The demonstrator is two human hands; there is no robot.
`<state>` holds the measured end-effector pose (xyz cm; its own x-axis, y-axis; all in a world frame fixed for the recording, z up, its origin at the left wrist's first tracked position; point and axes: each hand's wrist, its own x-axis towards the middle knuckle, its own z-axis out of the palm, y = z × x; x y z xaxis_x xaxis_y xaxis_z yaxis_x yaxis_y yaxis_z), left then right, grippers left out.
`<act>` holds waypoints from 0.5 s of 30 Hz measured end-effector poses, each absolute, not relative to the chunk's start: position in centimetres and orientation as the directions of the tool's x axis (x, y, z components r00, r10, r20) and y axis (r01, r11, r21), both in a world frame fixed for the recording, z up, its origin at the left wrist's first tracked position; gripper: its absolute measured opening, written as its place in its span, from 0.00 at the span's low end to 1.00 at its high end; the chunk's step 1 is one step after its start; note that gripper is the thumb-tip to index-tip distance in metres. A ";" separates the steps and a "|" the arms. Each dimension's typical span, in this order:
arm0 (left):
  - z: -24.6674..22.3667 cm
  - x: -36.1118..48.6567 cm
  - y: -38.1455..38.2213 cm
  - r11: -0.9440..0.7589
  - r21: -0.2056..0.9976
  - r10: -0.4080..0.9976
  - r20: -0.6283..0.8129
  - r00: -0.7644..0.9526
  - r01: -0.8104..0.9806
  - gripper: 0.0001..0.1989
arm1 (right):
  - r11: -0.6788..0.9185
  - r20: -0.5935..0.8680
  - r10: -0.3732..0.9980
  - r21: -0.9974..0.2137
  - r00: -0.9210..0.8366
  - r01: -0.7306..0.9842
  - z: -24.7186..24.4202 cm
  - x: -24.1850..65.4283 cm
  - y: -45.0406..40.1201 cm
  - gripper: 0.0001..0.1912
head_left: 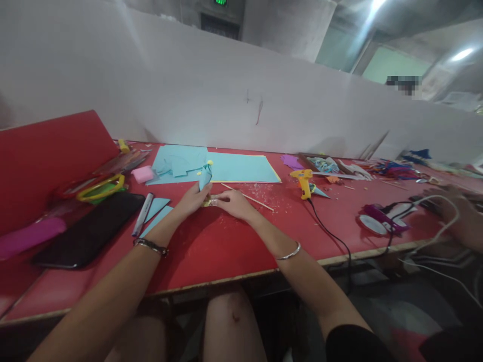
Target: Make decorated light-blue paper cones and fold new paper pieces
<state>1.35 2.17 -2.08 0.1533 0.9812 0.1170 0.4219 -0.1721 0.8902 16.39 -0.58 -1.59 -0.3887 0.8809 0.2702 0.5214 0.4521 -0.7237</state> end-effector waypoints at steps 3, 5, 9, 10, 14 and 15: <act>-2.0 1.5 2.0 -0.173 0.885 0.979 0.106 0.174 0.432 0.16 | 0.493 0.259 0.855 -0.675 -0.450 0.549 -1.8 16.3 -0.3 0.08; -2.0 1.6 2.0 -0.166 0.884 0.979 0.094 0.181 0.437 0.15 | 0.519 0.249 0.841 -0.622 -0.480 0.586 -2.0 16.3 -0.2 0.06; -2.1 1.7 2.0 -0.181 0.886 0.974 0.100 0.205 0.427 0.16 | 0.511 0.240 0.855 -0.540 -0.460 0.668 -2.1 16.0 -0.1 0.06; -2.1 1.7 2.0 -0.185 0.886 0.973 0.103 0.209 0.424 0.16 | 0.498 0.250 0.866 -0.520 -0.433 0.695 -2.2 15.9 -0.2 0.06; -2.0 1.6 2.1 -0.178 0.896 0.977 0.113 0.178 0.406 0.17 | 0.457 0.321 0.888 -0.531 -0.330 0.714 -2.3 15.8 -0.3 0.05; -2.0 1.6 2.1 -0.174 0.903 0.980 0.121 0.157 0.392 0.17 | 0.458 0.347 0.886 -0.556 -0.307 0.693 -2.3 15.8 -0.3 0.06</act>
